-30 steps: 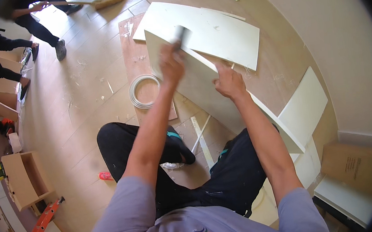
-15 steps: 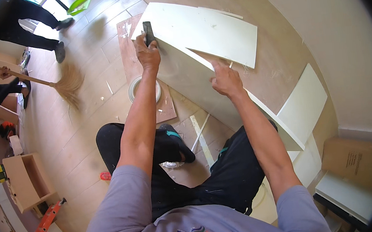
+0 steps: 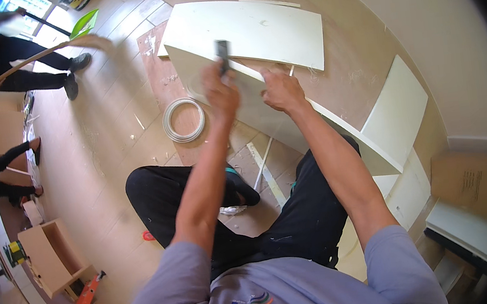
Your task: The person sits on the floor and scrapes the edge of a large white panel with a utility knife, then wipes the surface with a cloth. The person flips the panel and uses a sanding block to smooth the surface and edges. Another person sweeps debris in the background.
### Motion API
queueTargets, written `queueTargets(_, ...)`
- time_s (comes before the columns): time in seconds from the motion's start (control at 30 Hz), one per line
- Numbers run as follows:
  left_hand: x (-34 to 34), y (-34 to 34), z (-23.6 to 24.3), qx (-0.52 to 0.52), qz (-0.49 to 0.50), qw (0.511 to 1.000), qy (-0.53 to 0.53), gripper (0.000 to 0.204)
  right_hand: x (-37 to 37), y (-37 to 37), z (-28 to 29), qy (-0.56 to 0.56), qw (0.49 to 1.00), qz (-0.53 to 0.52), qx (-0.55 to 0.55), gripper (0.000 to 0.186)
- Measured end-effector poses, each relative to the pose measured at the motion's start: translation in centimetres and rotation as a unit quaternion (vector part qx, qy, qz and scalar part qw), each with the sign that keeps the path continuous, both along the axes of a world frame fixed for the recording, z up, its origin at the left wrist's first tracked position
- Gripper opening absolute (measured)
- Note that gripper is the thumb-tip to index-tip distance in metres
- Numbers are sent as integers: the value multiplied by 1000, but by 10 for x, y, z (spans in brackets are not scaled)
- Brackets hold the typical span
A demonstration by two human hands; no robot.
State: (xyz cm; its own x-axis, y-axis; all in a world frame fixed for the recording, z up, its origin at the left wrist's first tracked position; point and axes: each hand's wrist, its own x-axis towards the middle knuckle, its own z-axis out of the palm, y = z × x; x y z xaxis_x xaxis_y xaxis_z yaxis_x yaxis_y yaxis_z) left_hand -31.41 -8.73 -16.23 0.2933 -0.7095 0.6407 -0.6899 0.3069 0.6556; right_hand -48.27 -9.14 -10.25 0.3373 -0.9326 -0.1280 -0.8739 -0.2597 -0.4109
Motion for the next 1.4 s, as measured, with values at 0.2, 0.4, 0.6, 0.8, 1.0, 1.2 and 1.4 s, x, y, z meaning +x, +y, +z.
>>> queueTargets(0.2, 13, -11, -10, 5, -37, 999, -9, 37, -2, 2, -2, -1, 1000, 10, -13, 34)
queueTargets(0.4, 16, -12, 3, 6, -21, 1000, -18, 38, -1, 2, -1, -5, 1000, -6, -5, 34)
queueTargets(0.6, 23, -21, 9, 20, 4, 999, -26, 38, 1, 4, 7, 15, 1000, 0, 18, 34)
queueTargets(0.8, 48, -33, -8, -25, 34, 998, -47, 36, 7, 2, 5, 11, 1000, 2, 20, 34)
queueTargets(1.0, 7, -11, 14, 15, -4, 997, -75, 38, -1, 3, 9, 32, 999, -2, 36, 36)
queueTargets(1.2, 86, -54, -1, 7, 64, 998, 7, 31, 5, 1, 7, 18, 1000, 8, 16, 37)
queueTargets(1.4, -8, 3, 22, 26, -85, 992, -86, 38, -8, 5, 1, 17, 1000, 0, 14, 40)
